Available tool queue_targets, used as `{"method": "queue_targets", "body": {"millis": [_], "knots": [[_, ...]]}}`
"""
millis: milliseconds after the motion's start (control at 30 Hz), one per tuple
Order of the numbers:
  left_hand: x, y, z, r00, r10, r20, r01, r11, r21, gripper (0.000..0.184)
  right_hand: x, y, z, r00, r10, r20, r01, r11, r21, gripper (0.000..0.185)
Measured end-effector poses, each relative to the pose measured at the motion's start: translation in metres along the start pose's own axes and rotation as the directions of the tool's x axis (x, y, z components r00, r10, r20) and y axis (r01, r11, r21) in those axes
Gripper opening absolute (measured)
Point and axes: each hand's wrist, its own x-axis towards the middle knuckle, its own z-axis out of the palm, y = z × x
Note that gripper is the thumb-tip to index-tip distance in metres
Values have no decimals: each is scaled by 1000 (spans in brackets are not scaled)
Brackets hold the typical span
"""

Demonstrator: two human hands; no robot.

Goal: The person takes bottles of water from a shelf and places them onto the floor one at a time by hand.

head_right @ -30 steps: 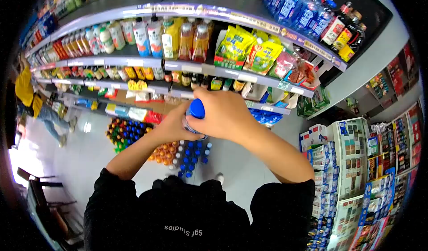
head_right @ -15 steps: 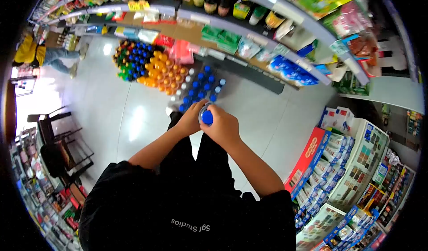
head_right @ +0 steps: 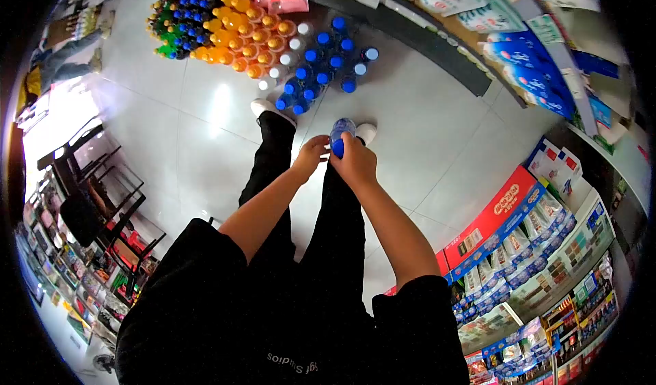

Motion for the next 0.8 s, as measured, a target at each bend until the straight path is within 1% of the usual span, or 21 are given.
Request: {"method": "queue_targets", "body": {"millis": [33, 67, 100, 167, 200, 233, 300, 367, 400, 500, 567, 633, 733, 800], "knots": [[14, -7, -2, 999, -31, 27, 31, 999, -28, 40, 7, 6, 13, 1000, 10, 17, -10, 1000, 2, 43], [23, -6, -2, 999, -21, 42, 21, 1000, 9, 41, 16, 12, 26, 1000, 18, 21, -18, 1000, -15, 43], [43, -18, -5, 999, -36, 38, 36, 999, 6, 41, 25, 18, 38, 999, 26, 25, -25, 999, -32, 43], [77, -36, -8, 994, 106, 31, -110, 979, 171, 42, 43, 33, 63, 998, 33, 49, -31, 999, -40, 43], [91, -47, -6, 995, 87, -41, -86, 996, 24, 44, 52, 41, 75, 999, 1, 36, 0, 999, -45, 43], [111, -57, -10, 996, 83, -30, -82, 995, 55, 45, 62, 49, 89, 999, -30, 24, 31, 998, -51, 42], [136, -61, -15, 998, 50, -32, -50, 999, -7, 47, 80, 62, 116, 999, -24, 37, 25, 999, -42, 41], [156, -64, -21, 999, 18, -45, -18, 1000, 5, 48, 97, 69, 139, 1000, 1, 18, 1, 997, -73, 40], [167, -64, -23, 999, 11, -49, -11, 1000, 2, 48, 106, 73, 148, 999, 27, 44, -23, 997, -73, 41], [185, -63, -27, 998, -36, -53, 35, 999, -14, 50, 124, 85, 176, 999, 29, 35, -26, 997, -77, 43], [202, -65, -34, 996, -84, 42, 84, 996, 13, 50, 135, 93, 191, 999, 26, 33, -23, 997, -77, 44], [213, -71, -37, 996, -91, 22, 91, 996, 19, 51, 142, 98, 202, 999, 20, 30, -17, 997, -79, 45], [229, -78, -40, 994, -90, 55, 87, 994, 60, 52, 150, 103, 214, 996, 63, 57, -57, 993, -103, 46], [235, -80, -41, 993, -73, 91, 67, 995, 67, 52, 155, 110, 224, 1000, 14, -2, -14, 994, -105, 47]]}}
